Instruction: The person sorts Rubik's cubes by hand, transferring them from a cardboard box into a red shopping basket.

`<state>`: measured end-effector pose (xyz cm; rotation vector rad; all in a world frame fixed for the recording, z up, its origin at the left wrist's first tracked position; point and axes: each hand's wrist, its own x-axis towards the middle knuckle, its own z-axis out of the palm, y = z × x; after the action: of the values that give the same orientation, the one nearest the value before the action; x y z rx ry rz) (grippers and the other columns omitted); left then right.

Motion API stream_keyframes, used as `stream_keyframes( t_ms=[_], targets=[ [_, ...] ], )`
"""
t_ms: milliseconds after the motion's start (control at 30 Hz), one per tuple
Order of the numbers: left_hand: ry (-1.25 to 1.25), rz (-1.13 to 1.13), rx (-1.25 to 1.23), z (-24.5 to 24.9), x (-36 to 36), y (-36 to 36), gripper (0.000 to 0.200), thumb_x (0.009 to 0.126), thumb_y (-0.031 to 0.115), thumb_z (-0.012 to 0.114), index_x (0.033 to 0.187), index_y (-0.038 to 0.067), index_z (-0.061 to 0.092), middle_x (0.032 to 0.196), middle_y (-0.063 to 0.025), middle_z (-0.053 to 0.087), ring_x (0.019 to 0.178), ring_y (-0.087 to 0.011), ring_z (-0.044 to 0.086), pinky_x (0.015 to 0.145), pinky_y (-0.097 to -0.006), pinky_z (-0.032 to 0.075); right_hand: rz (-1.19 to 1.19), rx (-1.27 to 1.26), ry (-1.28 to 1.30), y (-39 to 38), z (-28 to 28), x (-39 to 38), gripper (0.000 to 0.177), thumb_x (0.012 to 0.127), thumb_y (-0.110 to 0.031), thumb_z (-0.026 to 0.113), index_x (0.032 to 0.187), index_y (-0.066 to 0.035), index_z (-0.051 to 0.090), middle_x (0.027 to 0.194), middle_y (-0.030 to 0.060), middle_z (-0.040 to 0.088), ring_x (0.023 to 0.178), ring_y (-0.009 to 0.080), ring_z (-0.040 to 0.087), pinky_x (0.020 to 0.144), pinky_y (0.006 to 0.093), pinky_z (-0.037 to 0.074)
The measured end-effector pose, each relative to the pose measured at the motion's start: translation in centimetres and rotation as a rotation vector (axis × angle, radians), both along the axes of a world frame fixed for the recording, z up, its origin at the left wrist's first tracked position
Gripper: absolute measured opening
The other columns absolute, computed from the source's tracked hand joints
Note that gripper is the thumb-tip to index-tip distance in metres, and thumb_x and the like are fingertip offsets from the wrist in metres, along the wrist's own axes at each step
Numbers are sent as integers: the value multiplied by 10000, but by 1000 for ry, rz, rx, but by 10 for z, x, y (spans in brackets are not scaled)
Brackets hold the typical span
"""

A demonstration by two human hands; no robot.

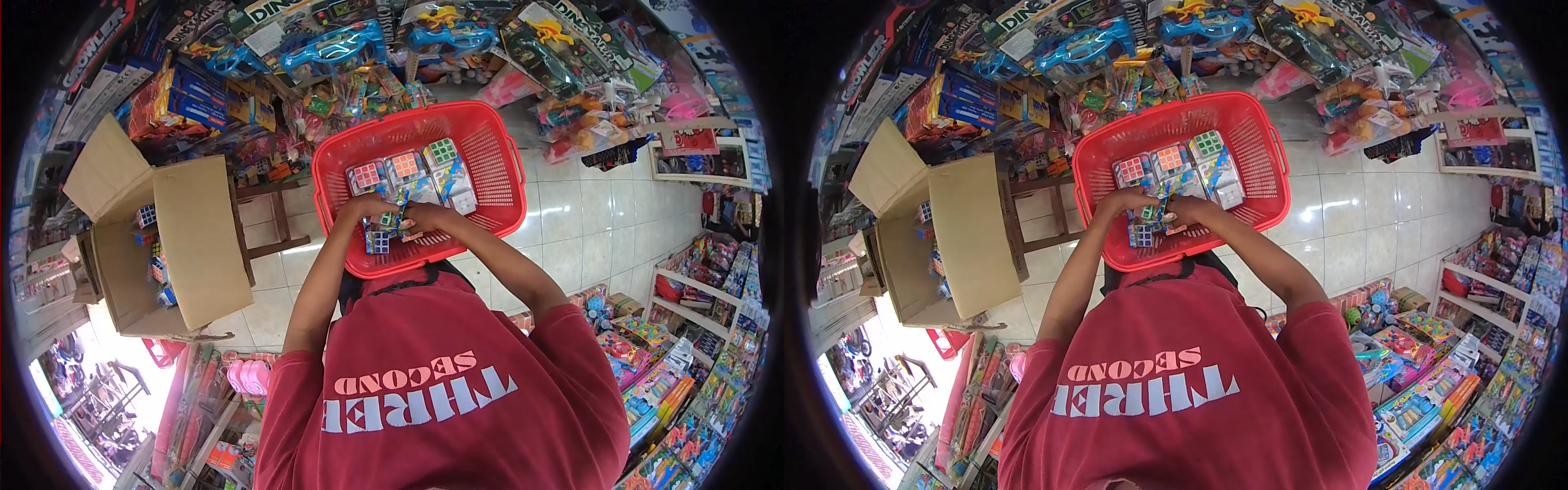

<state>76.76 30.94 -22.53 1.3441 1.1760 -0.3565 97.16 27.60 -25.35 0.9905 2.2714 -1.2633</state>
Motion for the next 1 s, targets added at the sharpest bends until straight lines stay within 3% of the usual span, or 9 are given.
stream_keyframes(
  t_ms=[167, 233, 367, 500, 667, 733, 800, 833, 1000],
  targets=[
    [-240, 205, 180, -61, -9, -4, 755, 691, 461, 705, 1200, -58, 499, 1036, -166, 611, 919, -246, 596, 754, -364, 486, -99, -87, 91, 23, 33, 12, 657, 709, -276, 721, 1263, -26, 469, 1188, 191, 575, 1107, 319, 548, 950, 368, 422],
    [-117, 309, 150, -40, -10, -2, 842, 647, 475, 725, 1235, -69, 463, 1142, -233, 590, 1016, -275, 606, 832, -343, 488, -338, -289, 237, 40, 22, 22, 626, 740, -309, 683, 1268, -48, 469, 1193, 150, 565, 1064, 291, 568, 916, 367, 447],
    [-178, 261, 274, 16, -2, 3, 872, 683, 438, 748, 1271, -95, 387, 1140, -226, 555, 1009, -269, 592, 781, -335, 491, -822, -730, 356, 56, 78, 17, 610, 825, -409, 603, 1326, -118, 412, 1253, 118, 507, 1035, 245, 574, 857, 394, 476],
    [-209, 324, 507, 27, 8, -5, 805, 638, 418, 774, 1214, -30, 433, 1090, -230, 593, 1022, -333, 598, 823, -379, 483, -676, -541, 347, 60, 88, 3, 668, 831, -504, 597, 1355, -159, 370, 1302, 139, 455, 1062, 233, 551, 829, 390, 480],
    [-193, 360, 561, 23, 6, -14, 686, 614, 337, 809, 1108, 15, 457, 1032, -219, 603, 984, -336, 604, 795, -396, 473, -523, -501, 352, 61, 86, 5, 745, 770, -353, 720, 1364, -108, 344, 1303, 168, 447, 1032, 215, 563, 795, 355, 487],
    [-213, 363, 512, 25, 7, -15, 797, 579, 330, 837, 1153, -13, 402, 1068, -230, 581, 1005, -341, 592, 828, -385, 468, -465, -455, 354, 61, 82, 4, 787, 744, -301, 755, 1365, -70, 331, 1298, 191, 443, 987, 211, 581, 780, 333, 487],
    [-244, 340, 534, 26, 7, -15, 856, 560, 330, 850, 1170, -31, 371, 1104, -242, 560, 1034, -347, 577, 852, -382, 462, -480, -400, 377, 62, 76, 4, 713, 722, -227, 778, 1286, -24, 390, 1211, 194, 478, 901, 199, 602, 761, 313, 489],
    [-239, 314, 420, 35, 5, -11, 979, 571, 288, 845, 1276, -85, 279, 1221, -248, 476, 1156, -325, 501, 966, -356, 395, -462, -341, 391, 65, 72, 6, 676, 724, -221, 775, 1258, -23, 412, 1185, 183, 489, 895, 194, 603, 762, 312, 491],
    [-163, 244, 499, -15, -12, 7, 1126, 568, 317, 845, 1377, -89, 176, 1257, -288, 481, 1150, -381, 515, 945, -381, 441, -560, -116, 727, 95, 40, 13, 375, 767, -103, 706, 1064, -16, 495, 951, 67, 588, 860, 152, 599, 764, 311, 491]
  ],
)
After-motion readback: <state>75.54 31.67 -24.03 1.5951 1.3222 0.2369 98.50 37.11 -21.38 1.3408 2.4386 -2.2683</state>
